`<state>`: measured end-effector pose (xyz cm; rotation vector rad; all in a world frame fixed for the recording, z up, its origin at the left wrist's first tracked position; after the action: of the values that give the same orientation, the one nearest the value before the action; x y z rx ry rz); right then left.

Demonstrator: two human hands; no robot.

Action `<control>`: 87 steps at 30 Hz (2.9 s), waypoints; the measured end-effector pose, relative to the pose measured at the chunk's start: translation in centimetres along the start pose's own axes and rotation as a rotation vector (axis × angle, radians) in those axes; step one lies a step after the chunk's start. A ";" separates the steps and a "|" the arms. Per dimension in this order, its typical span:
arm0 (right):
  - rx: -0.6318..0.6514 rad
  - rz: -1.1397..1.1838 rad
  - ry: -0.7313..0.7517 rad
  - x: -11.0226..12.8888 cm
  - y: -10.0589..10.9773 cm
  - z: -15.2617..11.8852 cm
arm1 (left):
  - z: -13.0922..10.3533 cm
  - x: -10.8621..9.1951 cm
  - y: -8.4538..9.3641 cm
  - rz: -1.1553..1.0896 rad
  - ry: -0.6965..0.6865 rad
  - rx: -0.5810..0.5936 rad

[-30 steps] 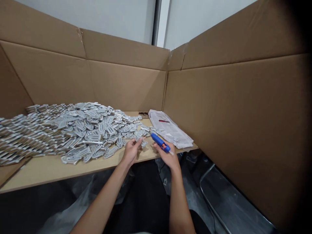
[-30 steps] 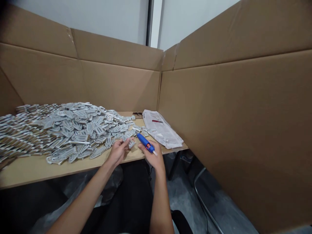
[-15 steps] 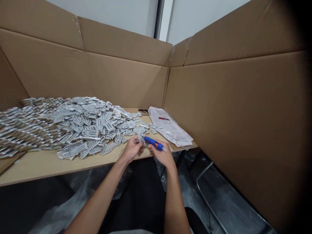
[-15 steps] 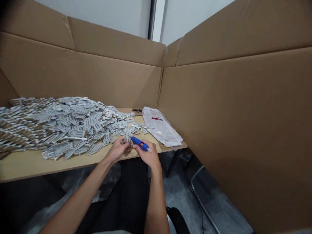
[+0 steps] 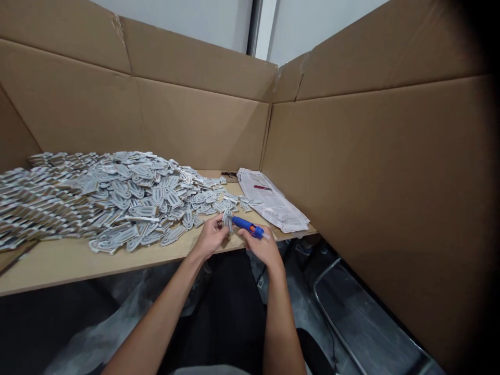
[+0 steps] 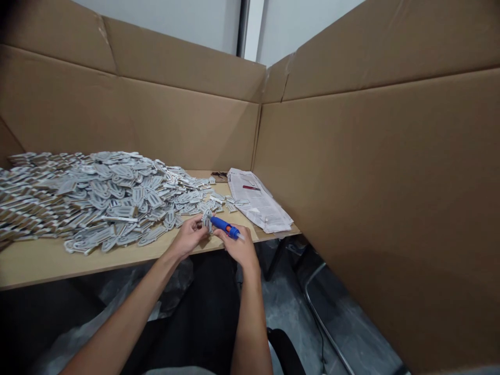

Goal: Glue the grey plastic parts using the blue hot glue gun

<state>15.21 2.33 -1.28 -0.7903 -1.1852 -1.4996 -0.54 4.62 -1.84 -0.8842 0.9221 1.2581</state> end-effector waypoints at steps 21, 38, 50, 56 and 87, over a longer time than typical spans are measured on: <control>-0.001 -0.126 0.012 1.2 0.3 -0.4 | -0.3 -0.5 -0.2 0.044 -0.009 0.016; 0.119 -0.180 0.180 3.6 -1.5 -1.1 | -0.2 -0.1 0.5 0.063 0.022 -0.017; -0.127 -0.150 0.239 5.0 -0.9 -0.9 | -0.3 2.4 0.7 -0.236 0.254 -0.082; -0.291 -0.003 0.015 2.0 1.8 -0.4 | -1.0 0.5 -1.7 -0.140 0.203 0.179; -0.301 0.232 -0.042 -0.1 3.5 0.3 | -1.3 1.1 -1.9 -0.079 0.260 0.215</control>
<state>18.61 2.71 -0.32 -1.1264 -0.8721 -1.4898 1.37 3.64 -3.22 -0.9165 1.1925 0.9694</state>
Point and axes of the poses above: each hand's wrist, its own z-axis towards the middle knuckle, its own y-axis out of the back of the hand, x = y × z, the point moved 10 cm from there along z, towards the middle knuckle, and after that the axes turned 4 degrees about -y, right-handed, at the moved point
